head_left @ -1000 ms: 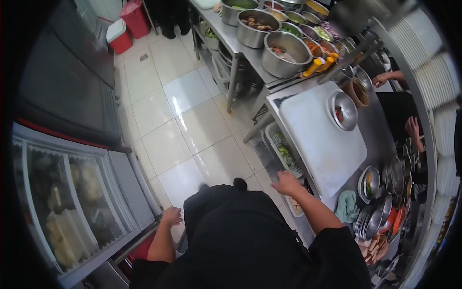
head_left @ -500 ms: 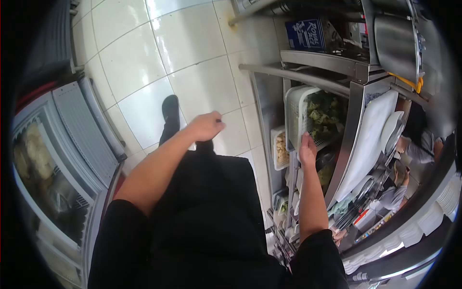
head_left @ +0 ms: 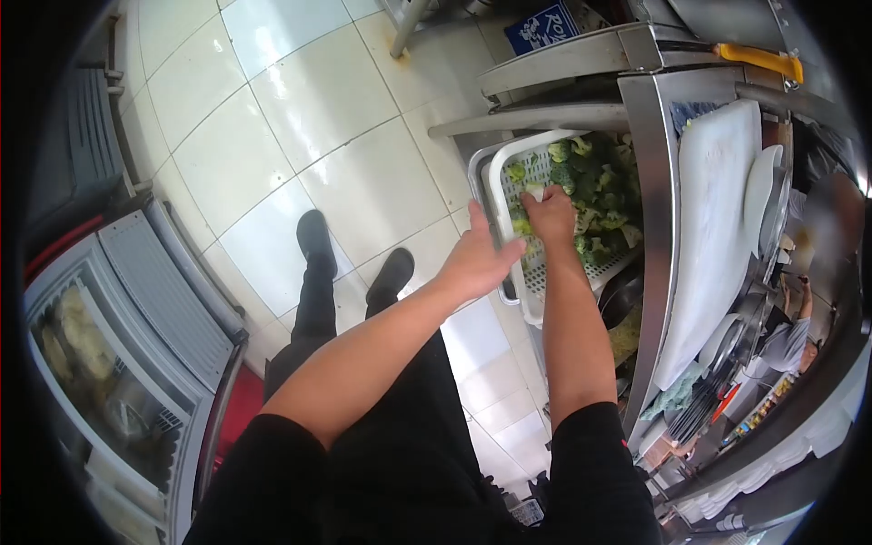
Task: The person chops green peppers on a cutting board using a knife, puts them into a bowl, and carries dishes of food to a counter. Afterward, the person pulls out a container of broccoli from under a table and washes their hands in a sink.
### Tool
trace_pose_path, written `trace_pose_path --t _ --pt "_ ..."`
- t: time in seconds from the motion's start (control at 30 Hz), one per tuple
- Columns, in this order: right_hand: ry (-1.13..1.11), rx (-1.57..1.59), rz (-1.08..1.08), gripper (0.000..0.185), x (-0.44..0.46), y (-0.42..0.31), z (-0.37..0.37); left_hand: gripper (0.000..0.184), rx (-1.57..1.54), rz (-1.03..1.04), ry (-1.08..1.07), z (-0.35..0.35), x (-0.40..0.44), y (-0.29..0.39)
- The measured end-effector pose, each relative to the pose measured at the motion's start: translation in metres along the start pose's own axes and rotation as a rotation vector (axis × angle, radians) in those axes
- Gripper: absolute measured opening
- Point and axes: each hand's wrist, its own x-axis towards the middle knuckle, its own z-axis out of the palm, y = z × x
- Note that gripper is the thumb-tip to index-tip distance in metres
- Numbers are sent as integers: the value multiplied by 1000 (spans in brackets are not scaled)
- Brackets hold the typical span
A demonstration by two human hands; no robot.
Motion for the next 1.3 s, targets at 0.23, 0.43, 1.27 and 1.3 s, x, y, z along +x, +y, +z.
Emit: trace_pose_path --t 0.23,0.43,1.27,1.3 --pt "479 408 -150 31 -61 23 -19 105 43 -58 182 39 26 8" --pt "403 272 -127 36 -138 63 -15 107 5 -29 12 42 51 29" --pt "446 192 -395 43 -175 13 2 116 -18 -180 -90 -71 -58 -106" --pt "439 315 -267 44 -159 29 -9 122 -21 -110 -82 -51 -39 -95"
